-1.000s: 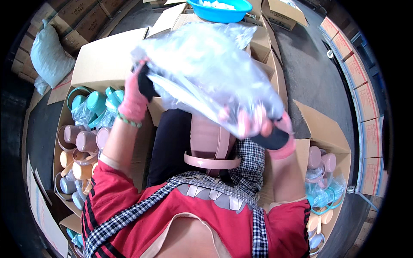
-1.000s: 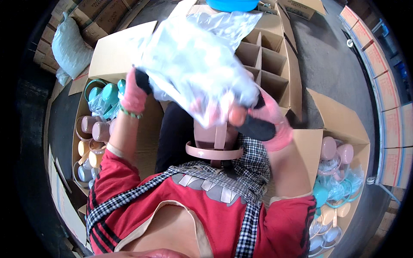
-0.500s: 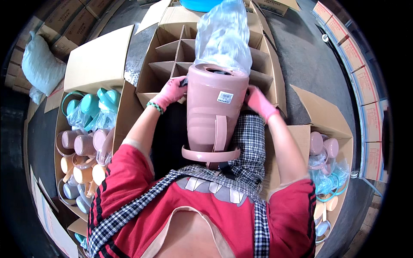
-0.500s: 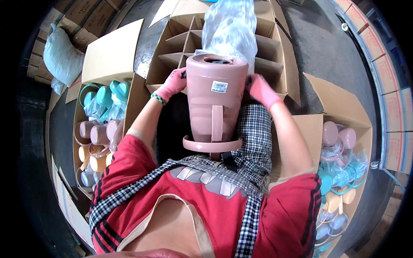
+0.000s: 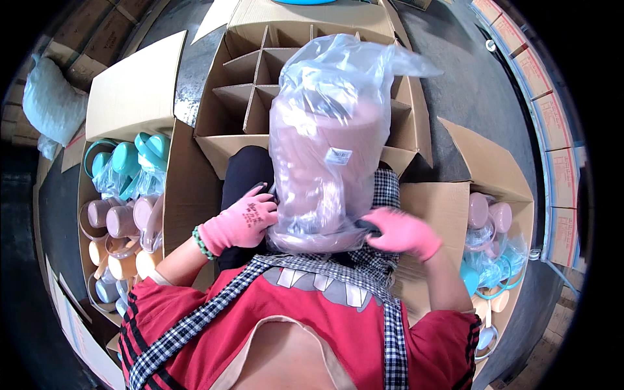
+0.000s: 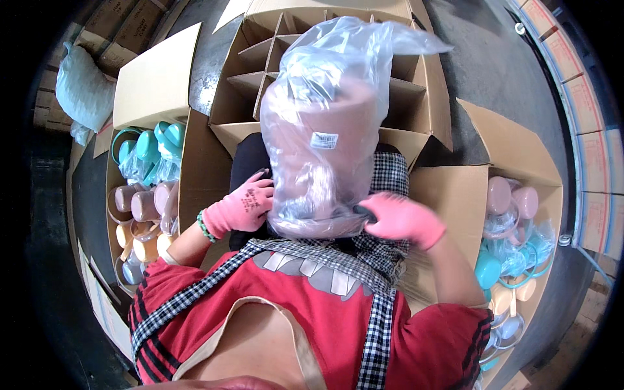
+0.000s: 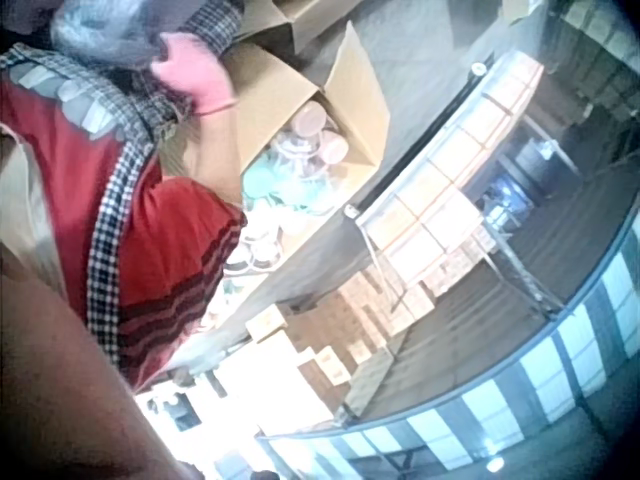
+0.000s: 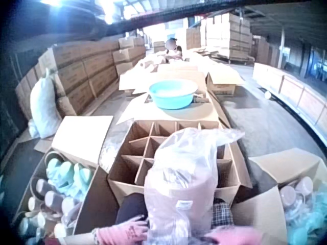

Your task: The person sits on the floor and packs pink thermos-style containers into a cardboard box. They remove the containers from plastic bags, unscrew the lids, place the bodies and lids into the box, and then reassemble them. The person also handles a blue plastic basin and closes the cardboard box flaps.

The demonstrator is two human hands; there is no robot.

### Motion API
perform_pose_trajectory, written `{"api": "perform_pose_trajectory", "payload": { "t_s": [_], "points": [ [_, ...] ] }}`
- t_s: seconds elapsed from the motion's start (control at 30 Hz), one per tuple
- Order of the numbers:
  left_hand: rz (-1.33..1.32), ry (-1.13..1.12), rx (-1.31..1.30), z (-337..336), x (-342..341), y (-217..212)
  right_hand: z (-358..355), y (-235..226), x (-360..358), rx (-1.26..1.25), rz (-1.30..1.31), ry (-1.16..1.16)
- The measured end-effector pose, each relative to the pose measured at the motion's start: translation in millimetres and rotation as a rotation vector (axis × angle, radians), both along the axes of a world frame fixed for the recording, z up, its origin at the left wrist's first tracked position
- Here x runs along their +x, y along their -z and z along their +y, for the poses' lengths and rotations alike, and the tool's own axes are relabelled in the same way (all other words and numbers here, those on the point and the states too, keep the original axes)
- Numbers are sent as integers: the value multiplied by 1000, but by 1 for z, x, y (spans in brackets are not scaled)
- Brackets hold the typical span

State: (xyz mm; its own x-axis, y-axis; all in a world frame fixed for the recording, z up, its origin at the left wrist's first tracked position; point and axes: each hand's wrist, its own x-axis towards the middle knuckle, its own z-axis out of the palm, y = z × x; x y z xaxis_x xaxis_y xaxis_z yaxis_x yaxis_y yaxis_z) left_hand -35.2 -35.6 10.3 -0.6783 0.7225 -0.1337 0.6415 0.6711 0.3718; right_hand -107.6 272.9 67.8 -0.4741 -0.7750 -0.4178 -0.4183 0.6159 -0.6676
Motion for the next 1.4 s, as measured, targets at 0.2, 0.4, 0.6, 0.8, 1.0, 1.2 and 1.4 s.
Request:
{"api": "perform_pose_trajectory", "payload": {
  "t_s": [0.2,0.4,0.6,0.8,1.0,1.2,1.4],
  "points": [
    [-131,-87,226,11,18,-4,-49,-34,-11,-142,986,-86],
    [88,-116,298,33,31,-11,-94,45,0,-112,1408,-804],
    [243,-369,604,12,40,-14,-59,-8,-26,-154,1301,-444],
    [-734,-578,1846,-42,9,-6,-17,-71,-50,-681,865,552],
    [-961,-480,1872,15,-27,-19,-39,-38,-28,-1219,471,811],
    [-949,-161,1971,-5,-59,-23,-32,11,13,-832,323,908],
    [-456,-559,1671,8,-35,-34,-5,-17,28,-586,-28,651]
  ]
}}
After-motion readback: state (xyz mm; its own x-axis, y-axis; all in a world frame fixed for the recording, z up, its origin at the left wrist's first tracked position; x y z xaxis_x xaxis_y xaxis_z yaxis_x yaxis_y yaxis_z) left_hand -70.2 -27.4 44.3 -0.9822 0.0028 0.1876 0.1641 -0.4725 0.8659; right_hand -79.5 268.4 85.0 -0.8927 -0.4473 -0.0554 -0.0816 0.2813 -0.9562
